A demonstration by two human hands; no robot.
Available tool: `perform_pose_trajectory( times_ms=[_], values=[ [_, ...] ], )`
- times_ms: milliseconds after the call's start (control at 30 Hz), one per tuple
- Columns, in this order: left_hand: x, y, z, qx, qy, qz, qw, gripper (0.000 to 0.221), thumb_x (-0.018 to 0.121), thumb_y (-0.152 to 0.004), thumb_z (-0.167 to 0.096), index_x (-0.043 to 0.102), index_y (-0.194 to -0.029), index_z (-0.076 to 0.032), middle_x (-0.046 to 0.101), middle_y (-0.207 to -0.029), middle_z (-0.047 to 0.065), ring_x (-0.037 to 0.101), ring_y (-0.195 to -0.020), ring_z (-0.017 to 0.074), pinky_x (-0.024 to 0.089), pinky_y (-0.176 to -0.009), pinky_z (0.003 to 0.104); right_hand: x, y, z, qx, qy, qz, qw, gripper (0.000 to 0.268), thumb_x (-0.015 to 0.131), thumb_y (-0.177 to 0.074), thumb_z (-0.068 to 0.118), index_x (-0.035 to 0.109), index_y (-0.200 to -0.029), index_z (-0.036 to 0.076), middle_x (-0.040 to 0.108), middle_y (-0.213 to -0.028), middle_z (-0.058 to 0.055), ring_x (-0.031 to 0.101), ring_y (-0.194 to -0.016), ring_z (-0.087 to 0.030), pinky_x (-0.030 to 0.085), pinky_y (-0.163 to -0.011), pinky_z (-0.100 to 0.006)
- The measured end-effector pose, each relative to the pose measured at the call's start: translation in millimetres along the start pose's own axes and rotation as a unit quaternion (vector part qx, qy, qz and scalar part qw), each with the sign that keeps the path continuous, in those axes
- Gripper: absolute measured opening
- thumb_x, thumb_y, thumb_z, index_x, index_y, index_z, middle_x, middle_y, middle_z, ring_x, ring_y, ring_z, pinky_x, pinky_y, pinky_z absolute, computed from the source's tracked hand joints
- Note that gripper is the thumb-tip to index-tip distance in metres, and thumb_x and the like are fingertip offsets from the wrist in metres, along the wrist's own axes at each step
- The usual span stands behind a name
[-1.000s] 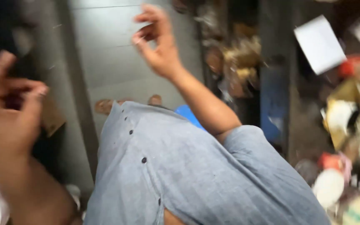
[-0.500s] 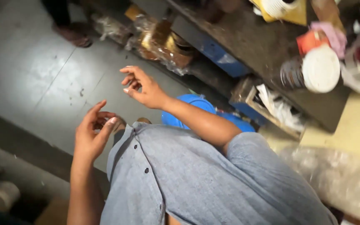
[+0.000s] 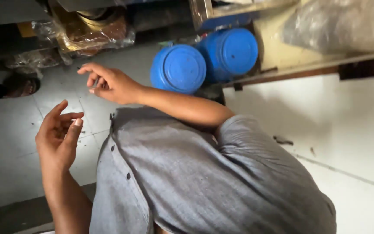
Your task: The person rolls a sheet of parchment paper into a cone, trims the tip with scissors, and fills it with white frosting from a bowl using a spatula.
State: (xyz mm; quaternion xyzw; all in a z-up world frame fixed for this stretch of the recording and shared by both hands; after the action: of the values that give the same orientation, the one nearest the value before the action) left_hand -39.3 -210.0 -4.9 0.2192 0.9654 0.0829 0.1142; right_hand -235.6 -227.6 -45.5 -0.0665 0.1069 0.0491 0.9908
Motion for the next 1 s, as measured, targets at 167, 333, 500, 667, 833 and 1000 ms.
perform_pose_trajectory(
  times_ms=[167,333,500,667,833,1000],
  values=[
    [16.1,-19.2,-5.5,0.011,-0.016,0.063,0.998,0.051,0.070,-0.101,-0.006,0.053,-0.149,0.001,0.072,-0.118,0.011,0.065,-0.097,0.0100,0.054,-0.081,0.025,-8.0,29.6,-30.7,0.039,-0.010,-0.033,0.999,0.051,0.073,-0.096,0.003,0.050,-0.140,0.015,0.071,-0.105,-0.002,0.070,-0.086,-0.009,0.058,-0.078,-0.027],
    [30.8,-20.6,-3.1,0.012,-0.045,0.068,0.997,0.050,0.072,-0.097,-0.010,0.057,-0.143,-0.004,0.073,-0.112,0.005,0.063,-0.087,0.0086,0.054,-0.076,0.025,-18.0,40.6,-52.3,0.042,-0.062,-0.015,0.997,0.051,0.065,-0.091,-0.006,0.054,-0.138,0.012,0.070,-0.108,-0.003,0.071,-0.096,-0.011,0.059,-0.086,-0.028],
    [32.8,5.4,-23.7,0.120,-0.037,-0.073,0.989,0.052,0.076,-0.093,-0.017,0.059,-0.140,-0.006,0.070,-0.121,0.006,0.063,-0.099,0.0118,0.052,-0.086,0.029,14.3,43.3,-45.9,0.119,-0.050,0.139,0.982,0.042,0.073,-0.098,-0.004,0.061,-0.137,0.009,0.068,-0.113,-0.005,0.065,-0.100,-0.013,0.058,-0.087,-0.027],
    [-6.5,60.8,8.7,0.107,0.140,-0.335,0.926,0.037,0.061,-0.107,-0.023,0.058,-0.139,-0.005,0.063,-0.131,0.007,0.058,-0.121,0.0159,0.047,-0.106,0.033,80.0,57.6,35.1,0.052,-0.013,0.410,0.910,0.074,0.072,-0.091,0.013,0.042,-0.159,0.017,0.047,-0.149,-0.010,0.050,-0.134,-0.022,0.053,-0.101,-0.036],
    [-27.0,157.0,90.6,0.011,0.231,-0.537,0.811,0.042,0.046,-0.111,-0.040,0.057,-0.134,-0.006,0.064,-0.125,0.006,0.060,-0.112,0.0147,0.049,-0.094,0.031,167.2,94.4,99.4,-0.056,-0.003,0.593,0.803,0.084,0.077,-0.090,0.027,0.034,-0.162,0.020,0.025,-0.170,-0.014,0.025,-0.157,-0.032,0.034,-0.121,-0.047],
    [-16.9,276.9,178.5,-0.011,0.362,-0.658,0.661,0.043,0.046,-0.109,-0.046,0.057,-0.131,-0.011,0.067,-0.117,0.004,0.060,-0.100,0.0132,0.047,-0.084,0.029,248.1,148.6,152.9,-0.188,-0.007,0.698,0.691,0.072,0.079,-0.094,0.028,0.047,-0.158,0.022,0.029,-0.173,-0.015,0.026,-0.161,-0.039,0.025,-0.131,-0.053]
  ],
)
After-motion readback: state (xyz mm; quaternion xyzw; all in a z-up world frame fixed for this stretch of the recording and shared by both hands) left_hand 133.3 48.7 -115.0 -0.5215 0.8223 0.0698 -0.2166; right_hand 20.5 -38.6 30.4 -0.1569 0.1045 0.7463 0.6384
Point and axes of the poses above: each hand's wrist, its own y-axis away from the middle knuckle, its own x-axis out of the palm, z = x × y, the point moved 10 cm from there along -y, towards the middle knuckle
